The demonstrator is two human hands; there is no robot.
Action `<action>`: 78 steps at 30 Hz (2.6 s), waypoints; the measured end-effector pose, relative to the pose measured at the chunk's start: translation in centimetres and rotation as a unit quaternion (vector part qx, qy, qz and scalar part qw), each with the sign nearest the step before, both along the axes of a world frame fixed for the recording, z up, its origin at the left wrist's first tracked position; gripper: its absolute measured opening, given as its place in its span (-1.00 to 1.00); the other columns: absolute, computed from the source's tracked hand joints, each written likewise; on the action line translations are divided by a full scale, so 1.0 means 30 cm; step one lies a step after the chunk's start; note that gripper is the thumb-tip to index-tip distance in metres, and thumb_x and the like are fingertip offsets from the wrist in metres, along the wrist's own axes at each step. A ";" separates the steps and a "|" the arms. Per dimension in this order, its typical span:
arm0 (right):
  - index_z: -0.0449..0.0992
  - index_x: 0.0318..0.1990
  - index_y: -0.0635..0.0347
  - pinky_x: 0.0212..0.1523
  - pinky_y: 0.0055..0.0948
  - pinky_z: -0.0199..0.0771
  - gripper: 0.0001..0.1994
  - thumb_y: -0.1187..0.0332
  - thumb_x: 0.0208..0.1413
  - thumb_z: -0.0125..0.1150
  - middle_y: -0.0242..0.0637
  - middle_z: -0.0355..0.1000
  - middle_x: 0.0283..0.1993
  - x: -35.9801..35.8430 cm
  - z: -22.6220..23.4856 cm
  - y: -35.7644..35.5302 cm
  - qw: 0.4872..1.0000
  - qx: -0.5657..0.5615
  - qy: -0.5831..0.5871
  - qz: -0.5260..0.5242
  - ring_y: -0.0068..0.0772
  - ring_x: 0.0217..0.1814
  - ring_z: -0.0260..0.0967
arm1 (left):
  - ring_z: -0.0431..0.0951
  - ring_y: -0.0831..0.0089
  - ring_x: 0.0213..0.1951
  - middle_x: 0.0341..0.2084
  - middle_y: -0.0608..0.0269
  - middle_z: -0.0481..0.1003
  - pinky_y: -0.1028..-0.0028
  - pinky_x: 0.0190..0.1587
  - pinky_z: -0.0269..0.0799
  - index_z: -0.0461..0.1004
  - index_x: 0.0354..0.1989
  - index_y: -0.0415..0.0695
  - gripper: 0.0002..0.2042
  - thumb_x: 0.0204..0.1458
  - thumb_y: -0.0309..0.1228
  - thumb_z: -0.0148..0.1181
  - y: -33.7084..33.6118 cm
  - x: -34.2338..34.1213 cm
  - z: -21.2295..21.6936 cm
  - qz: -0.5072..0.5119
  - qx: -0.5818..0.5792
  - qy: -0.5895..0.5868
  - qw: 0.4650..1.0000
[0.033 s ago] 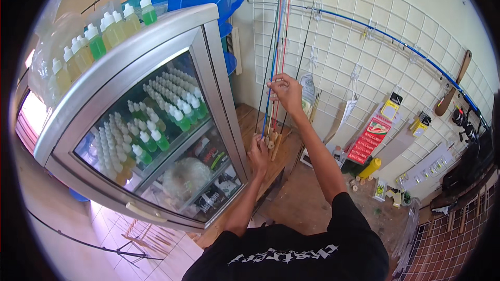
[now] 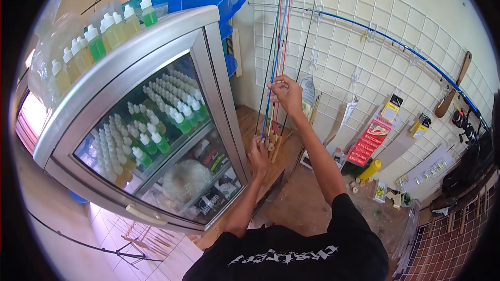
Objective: The recorder is assembling fishing rods and tackle by sliding stoppers and floats onto the rods at a workbench.
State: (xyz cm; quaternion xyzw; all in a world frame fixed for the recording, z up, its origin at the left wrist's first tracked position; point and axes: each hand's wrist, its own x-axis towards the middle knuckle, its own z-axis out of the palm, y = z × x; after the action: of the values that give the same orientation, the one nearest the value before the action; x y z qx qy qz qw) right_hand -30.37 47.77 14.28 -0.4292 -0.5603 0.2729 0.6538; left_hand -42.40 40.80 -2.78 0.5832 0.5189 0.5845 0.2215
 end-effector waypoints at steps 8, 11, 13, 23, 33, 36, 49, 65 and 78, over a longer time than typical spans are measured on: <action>0.42 -0.26 0.32 -0.56 -0.47 0.60 -0.83 0.49 0.02 0.25 -0.20 0.50 -0.46 0.026 -0.043 0.086 1.000 -0.015 -0.015 -0.013 -0.46 -0.42 0.52 | 0.54 0.28 -0.25 -0.31 0.06 0.52 0.36 -0.20 0.38 0.39 -0.11 -0.24 -0.80 0.19 -0.39 -0.05 0.114 0.016 -0.072 -0.018 -0.010 -0.064 0.998; 0.42 -0.24 0.32 -0.58 -0.48 0.59 -0.83 0.48 0.03 0.24 -0.17 0.51 -0.46 0.020 -0.050 0.100 1.000 -0.014 -0.016 -0.018 -0.46 -0.44 0.52 | 0.53 0.31 -0.23 -0.29 0.07 0.52 0.37 -0.19 0.38 0.39 -0.11 -0.23 -0.81 0.19 -0.43 -0.06 0.134 0.019 -0.097 -0.020 -0.008 -0.078 0.997; 0.42 -0.23 0.32 -0.56 -0.49 0.59 -0.83 0.47 0.03 0.24 -0.18 0.51 -0.46 0.026 -0.052 0.109 1.000 -0.018 -0.007 0.000 -0.46 -0.43 0.52 | 0.53 0.33 -0.22 -0.28 0.09 0.52 0.38 -0.18 0.38 0.39 -0.10 -0.23 -0.81 0.19 -0.45 -0.06 0.135 0.023 -0.095 -0.027 -0.013 -0.090 0.996; 0.42 -0.13 0.31 -0.42 -0.54 0.61 -0.78 0.46 0.08 0.22 -0.26 0.51 -0.39 0.009 -0.069 0.120 0.999 -0.026 -0.018 0.030 -0.51 -0.36 0.52 | 0.48 0.44 -0.23 -0.32 0.18 0.49 0.45 -0.14 0.35 0.37 -0.07 -0.25 -0.78 0.21 -0.40 -0.06 0.137 0.017 -0.077 -0.071 -0.007 -0.185 0.980; 0.44 -0.07 0.33 -0.45 -0.56 0.58 -0.76 0.46 0.11 0.17 -0.16 0.52 -0.38 0.006 -0.093 0.094 0.999 -0.016 -0.022 0.037 -0.45 -0.36 0.53 | 0.42 0.50 -0.23 -0.30 0.25 0.46 0.47 -0.14 0.32 0.36 -0.03 -0.21 -0.75 0.22 -0.34 -0.05 0.170 0.014 -0.113 -0.058 0.004 -0.176 0.983; 0.44 -0.05 0.33 -0.44 -0.56 0.58 -0.75 0.47 0.11 0.16 -0.17 0.52 -0.36 0.007 -0.104 0.077 1.000 -0.014 -0.013 0.019 -0.43 -0.34 0.53 | 0.41 0.49 -0.22 -0.29 0.25 0.44 0.47 -0.13 0.32 0.35 0.00 -0.19 -0.75 0.22 -0.35 -0.05 0.181 0.006 -0.127 -0.077 0.004 -0.151 0.986; 0.45 -0.06 0.31 -0.38 -0.49 0.62 -0.79 0.52 0.17 0.02 -0.16 0.50 -0.25 0.051 -0.158 -0.014 0.998 -0.049 0.015 0.028 -0.40 -0.33 0.53 | 0.38 0.26 0.01 -0.04 0.04 0.38 0.33 0.10 0.22 0.26 0.12 -0.25 -0.64 0.15 -0.46 0.01 0.195 0.029 -0.072 -0.049 0.044 -0.089 0.994; 0.39 -0.06 0.33 -0.45 -0.47 0.61 -0.80 0.49 0.19 0.03 -0.10 0.47 -0.24 0.118 -0.307 -0.148 0.994 -0.042 0.091 -0.047 -0.37 -0.36 0.52 | 0.17 0.05 0.19 0.13 0.00 0.22 0.10 0.18 0.06 0.26 0.15 -0.12 -0.53 -0.01 -0.55 0.10 0.054 0.063 0.041 -0.012 0.091 0.005 0.996; 0.33 0.06 0.21 0.15 -0.17 0.24 -0.50 0.37 -0.10 0.29 0.04 0.35 0.06 0.363 -1.327 -0.782 0.894 -0.261 -0.220 -0.291 -0.08 0.22 0.23 | 0.31 0.04 0.06 -0.05 0.02 0.35 0.15 0.09 0.16 0.34 0.06 -0.09 -0.61 -0.01 -0.50 0.12 -0.241 0.183 -0.292 -0.237 -0.024 0.152 0.959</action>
State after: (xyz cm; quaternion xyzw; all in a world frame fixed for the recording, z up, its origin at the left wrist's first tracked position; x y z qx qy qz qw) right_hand -19.47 24.30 -25.54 -0.7772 -0.4486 0.1058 0.4284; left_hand -36.90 33.57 -11.53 0.7661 0.4071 0.4071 0.2856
